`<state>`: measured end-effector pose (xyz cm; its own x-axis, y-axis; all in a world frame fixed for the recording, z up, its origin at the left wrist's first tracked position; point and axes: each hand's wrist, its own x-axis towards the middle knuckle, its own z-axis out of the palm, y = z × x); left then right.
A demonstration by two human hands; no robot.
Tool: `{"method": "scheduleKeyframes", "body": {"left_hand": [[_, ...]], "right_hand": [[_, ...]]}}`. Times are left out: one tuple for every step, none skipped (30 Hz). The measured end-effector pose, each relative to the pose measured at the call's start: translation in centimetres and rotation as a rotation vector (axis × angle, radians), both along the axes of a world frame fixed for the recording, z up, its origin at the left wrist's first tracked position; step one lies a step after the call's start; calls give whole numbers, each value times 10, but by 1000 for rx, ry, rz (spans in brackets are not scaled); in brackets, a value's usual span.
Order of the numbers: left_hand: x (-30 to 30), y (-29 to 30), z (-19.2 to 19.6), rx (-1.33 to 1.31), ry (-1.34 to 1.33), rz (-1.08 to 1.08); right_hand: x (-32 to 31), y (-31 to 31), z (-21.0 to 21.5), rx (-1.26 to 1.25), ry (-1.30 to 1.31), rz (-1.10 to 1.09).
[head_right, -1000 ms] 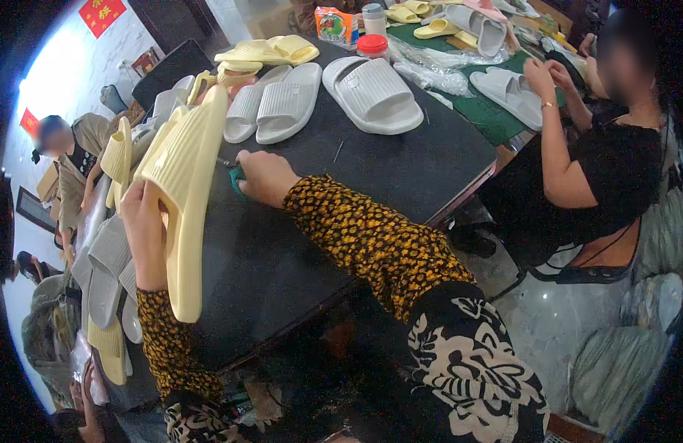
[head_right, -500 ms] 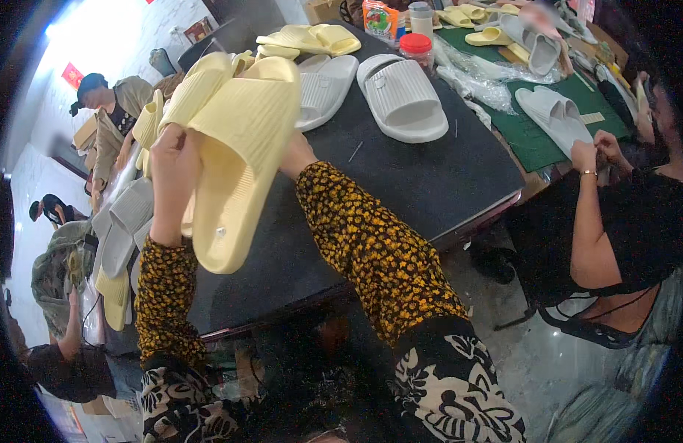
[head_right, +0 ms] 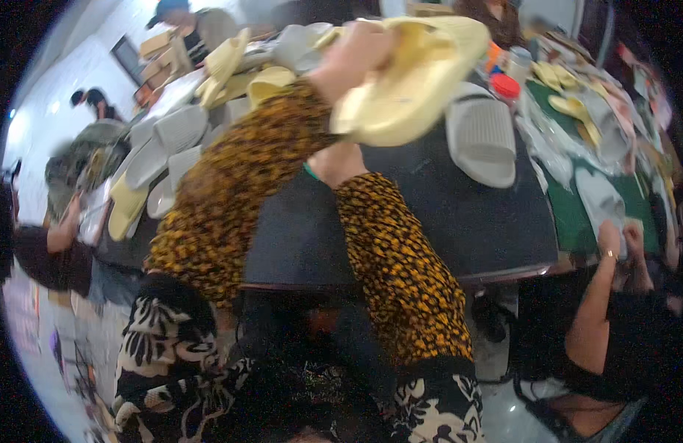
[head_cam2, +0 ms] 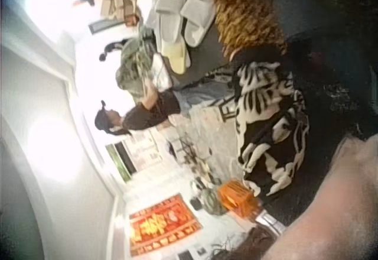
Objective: The person trims loose threads from foam slides using scissors, handling and turning the slides one by one by hand on the table.
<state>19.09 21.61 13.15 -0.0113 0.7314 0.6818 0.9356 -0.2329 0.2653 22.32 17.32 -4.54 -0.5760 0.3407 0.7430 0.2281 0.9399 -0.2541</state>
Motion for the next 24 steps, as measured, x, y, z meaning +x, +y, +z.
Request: {"method": "scheduleKeyframes", "body": {"left_hand": [[-8, 32, -7, -64, -57, 47], [22, 44, -12, -262, -646, -50], [15, 61, -14, -161, -528, -49], [-7, 70, -18, -74, -403, -26], [9, 82, -33, -223, -555, -8], [34, 92, -43, -381, -696, 3], [31, 98, -47, -361, -583, 6], [30, 101, -53, -343, -469, 12], [-26, 95, -54, -190, -90, 26], [-17, 96, -61, -205, -106, 13], [16, 94, -61, -222, -321, -24], [40, 91, -55, -232, -518, -40], [38, 82, -50, -157, -491, -75], [35, 73, -42, -154, -490, -56], [30, 65, -35, -148, -476, -56], [23, 53, -31, -143, -463, -59], [12, 41, -29, -113, -443, -79], [2, 30, -24, -106, -442, -80], [-22, 10, -26, -64, -328, -54], [-45, -11, -29, -27, -214, -31], [-57, -26, -27, -24, -201, -14], [-74, -47, -28, -27, -183, 15], [-100, -68, -27, -21, -132, -26], [-89, -96, -15, -37, -91, -4]], "right_hand": [[-9, -1, -4, -53, 14, 84], [-5, 17, -24, -134, 9, 117], [-14, 9, -15, -177, 21, 199], [-28, -11, -2, -162, 30, 271], [-20, 1, -14, -127, 1, 220], [-8, 15, -23, -93, -23, 160], [-8, 11, -17, -41, -30, 149], [-10, 5, -11, 11, -34, 140], [-34, -42, 21, 94, 8, 229], [-28, -31, 14, 126, -16, 181], [-15, -9, 1, 153, -57, 103], [0, 6, -1, 192, -80, 41], [3, 4, 5, 238, -83, 23], [6, 3, 11, 285, -86, 5], [7, 2, 13, 330, -90, -12], [9, 2, 14, 374, -95, -30], [9, 0, 16, 418, -92, -49], [11, 2, 20, 424, -90, -49], [2, -2, 20, 70, -223, 40], [-7, -8, 18, -282, -364, 128], [4, -26, 57, -314, -487, -5], [5, -24, 56, -316, -487, -8], [5, -24, 56, -319, -475, -16], [18, -7, 50, -336, -472, -77]]}}
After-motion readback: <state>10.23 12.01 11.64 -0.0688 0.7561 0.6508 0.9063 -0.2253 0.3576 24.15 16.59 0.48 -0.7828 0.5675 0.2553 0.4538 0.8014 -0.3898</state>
